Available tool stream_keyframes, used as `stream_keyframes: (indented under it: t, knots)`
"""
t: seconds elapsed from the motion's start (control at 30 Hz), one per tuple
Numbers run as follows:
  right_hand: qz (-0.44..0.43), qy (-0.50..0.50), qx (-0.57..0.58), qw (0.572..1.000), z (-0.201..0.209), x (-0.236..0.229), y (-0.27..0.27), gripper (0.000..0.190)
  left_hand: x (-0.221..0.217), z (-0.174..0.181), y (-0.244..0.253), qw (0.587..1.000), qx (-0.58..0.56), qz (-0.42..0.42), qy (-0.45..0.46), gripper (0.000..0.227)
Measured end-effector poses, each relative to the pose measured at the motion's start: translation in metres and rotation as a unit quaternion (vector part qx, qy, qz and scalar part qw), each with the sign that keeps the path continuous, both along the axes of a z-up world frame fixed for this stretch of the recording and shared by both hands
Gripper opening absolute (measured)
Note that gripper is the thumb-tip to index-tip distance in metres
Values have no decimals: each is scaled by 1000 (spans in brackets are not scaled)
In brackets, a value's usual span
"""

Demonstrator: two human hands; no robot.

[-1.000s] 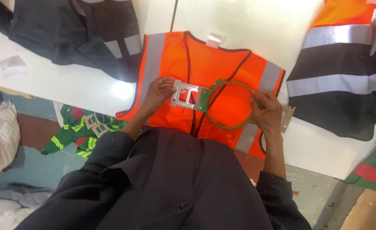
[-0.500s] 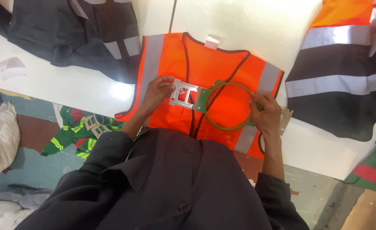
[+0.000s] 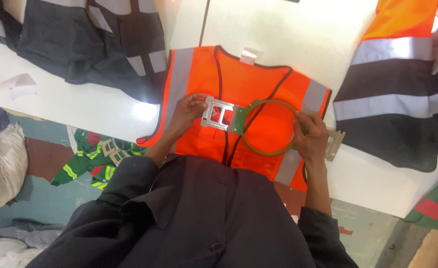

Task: The person repeatedly places a green circular tape applicator on an orange safety vest laid on a white table, then smooths the vest with both hands. The person removes the applicator, smooths the vest again, and repeats the placement and smoothing cycle multiple times.

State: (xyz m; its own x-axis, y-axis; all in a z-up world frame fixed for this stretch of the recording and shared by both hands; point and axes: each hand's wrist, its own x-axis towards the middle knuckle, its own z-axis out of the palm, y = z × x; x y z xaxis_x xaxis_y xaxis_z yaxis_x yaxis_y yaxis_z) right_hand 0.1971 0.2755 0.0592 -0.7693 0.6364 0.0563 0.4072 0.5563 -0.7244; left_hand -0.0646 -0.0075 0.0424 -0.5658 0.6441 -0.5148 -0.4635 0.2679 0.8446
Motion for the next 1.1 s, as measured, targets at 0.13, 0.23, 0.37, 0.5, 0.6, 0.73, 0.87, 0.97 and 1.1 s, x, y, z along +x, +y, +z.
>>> stream_keyframes:
  t: [0.13, 0.23, 0.37, 0.5, 0.6, 0.73, 0.87, 0.97, 1.1]
  knots:
    - [17, -2, 26, 1000, -2, -2, 0, 23, 0, 1, 0, 1000, 5, 18, 2, 36]
    - [12, -11, 31, 999, -4, 6, -3, 23, 3, 5, 3, 1000, -5, 7, 10, 38]
    - [9, -10, 31, 999, -7, 8, -3, 22, 6, -4, 1, 1000, 10, 3, 19, 43]
    - [-5, 3, 33, 999, -7, 1, 1, 22, 6, -14, 0, 999, -13, -1, 42, 47]
    - [-19, -6, -21, 1000, -1, 2, 0, 21, 5, -13, 3, 1000, -6, 13, 28, 48]
    - [-13, 1, 13, 1000, -4, 3, 1, 20, 6, -13, 5, 999, -20, 4, 40, 47]
    - [-4, 14, 51, 999, -1, -1, -2, 25, 5, -19, 5, 1000, 5, 7, 23, 46]
    - [-6, 6, 65, 998, -8, 0, -1, 25, 9, -23, 4, 1000, 6, -3, 24, 45]
    - [6, -31, 77, 997, -10, 10, -7, 21, 12, -17, 5, 999, -13, 18, 28, 46]
